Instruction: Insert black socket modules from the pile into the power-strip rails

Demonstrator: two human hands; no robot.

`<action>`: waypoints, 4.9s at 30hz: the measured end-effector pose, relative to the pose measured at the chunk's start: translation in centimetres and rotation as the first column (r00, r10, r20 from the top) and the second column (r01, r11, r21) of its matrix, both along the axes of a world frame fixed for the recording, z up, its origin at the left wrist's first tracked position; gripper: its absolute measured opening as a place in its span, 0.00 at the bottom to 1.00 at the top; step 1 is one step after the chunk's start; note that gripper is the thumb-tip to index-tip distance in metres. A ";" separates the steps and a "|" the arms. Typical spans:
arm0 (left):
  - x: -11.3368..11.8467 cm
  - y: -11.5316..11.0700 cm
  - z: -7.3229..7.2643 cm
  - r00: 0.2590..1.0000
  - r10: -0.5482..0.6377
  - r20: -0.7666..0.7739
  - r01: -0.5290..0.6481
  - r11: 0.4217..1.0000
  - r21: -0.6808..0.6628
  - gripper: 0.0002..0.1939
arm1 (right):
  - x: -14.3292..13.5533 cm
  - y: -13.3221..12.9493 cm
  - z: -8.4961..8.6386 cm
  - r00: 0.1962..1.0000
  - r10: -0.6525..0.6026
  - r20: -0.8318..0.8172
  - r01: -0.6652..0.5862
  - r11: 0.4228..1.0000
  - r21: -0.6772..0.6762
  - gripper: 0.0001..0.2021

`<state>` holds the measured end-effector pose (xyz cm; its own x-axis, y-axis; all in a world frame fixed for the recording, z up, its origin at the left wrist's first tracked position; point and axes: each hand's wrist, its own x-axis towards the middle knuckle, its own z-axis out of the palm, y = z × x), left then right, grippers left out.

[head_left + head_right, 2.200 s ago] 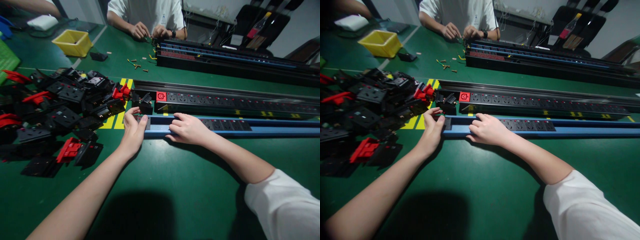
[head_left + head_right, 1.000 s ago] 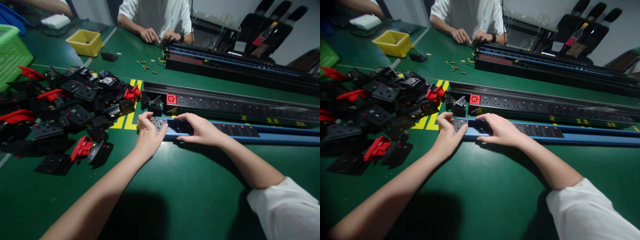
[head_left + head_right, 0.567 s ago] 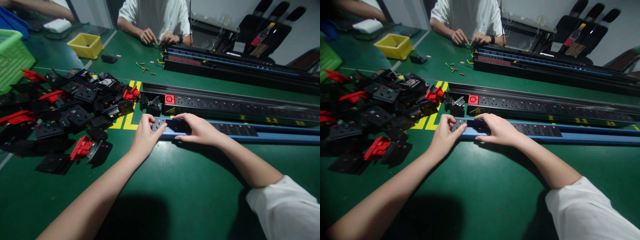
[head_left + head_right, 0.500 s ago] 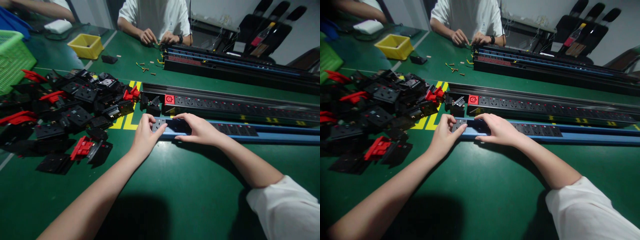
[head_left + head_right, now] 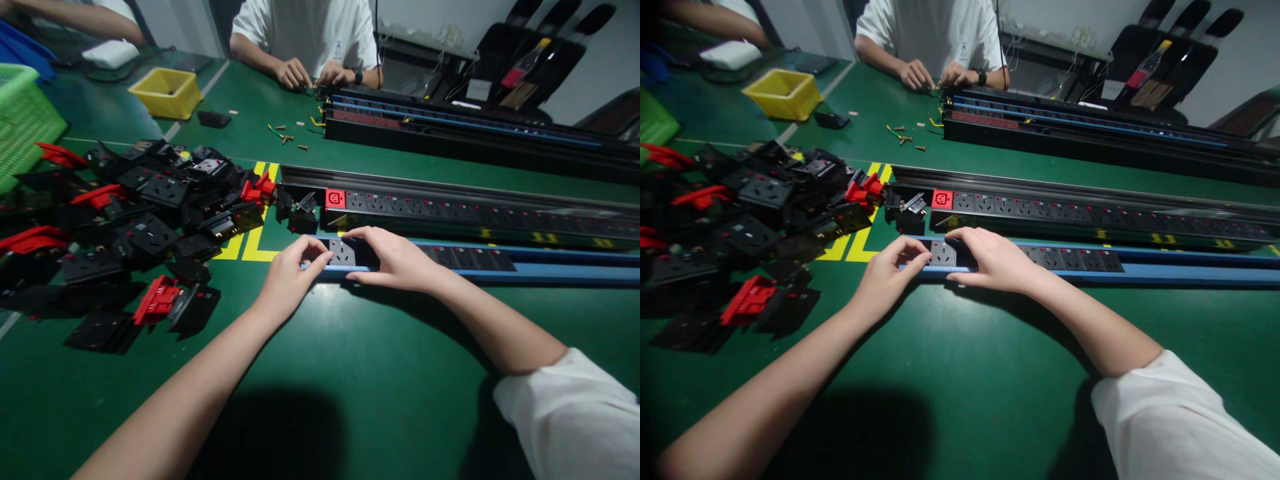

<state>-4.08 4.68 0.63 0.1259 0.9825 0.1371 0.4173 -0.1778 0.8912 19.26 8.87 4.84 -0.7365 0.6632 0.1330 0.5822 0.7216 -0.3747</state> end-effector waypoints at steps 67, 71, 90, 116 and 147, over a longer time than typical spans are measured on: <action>-1.2 1.6 -1.2 0.756 0.410 0.510 -0.403 0.906 -0.130 0.13 | -0.5 -0.9 -1.5 0.967 0.110 0.229 -0.221 0.809 0.545 0.13; -1.6 2.2 -1.4 0.699 0.414 0.583 -0.329 0.910 -0.252 0.11 | -0.6 -0.9 -1.3 0.969 0.110 0.220 -0.214 0.819 0.533 0.12; -1.6 2.1 -0.8 0.841 0.324 0.434 -0.232 0.940 -0.251 0.21 | -0.5 -0.9 -1.7 0.969 0.107 0.222 -0.211 0.826 0.522 0.14; -1.5 1.7 -1.4 0.822 0.415 0.391 -0.366 0.909 -0.197 0.18 | -0.4 -0.9 -1.7 0.964 0.111 0.243 -0.232 0.796 0.559 0.15; -1.2 1.6 -1.5 0.954 0.266 -0.141 -0.259 0.964 0.065 0.10 | -0.6 -1.0 -1.7 0.966 0.107 0.236 -0.228 0.783 0.578 0.15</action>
<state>-5.26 6.26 -0.84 -0.1138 0.9768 0.1815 0.5802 -0.0830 0.8102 18.64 7.91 3.13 -0.8789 0.3594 0.3138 0.4440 0.8569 0.2621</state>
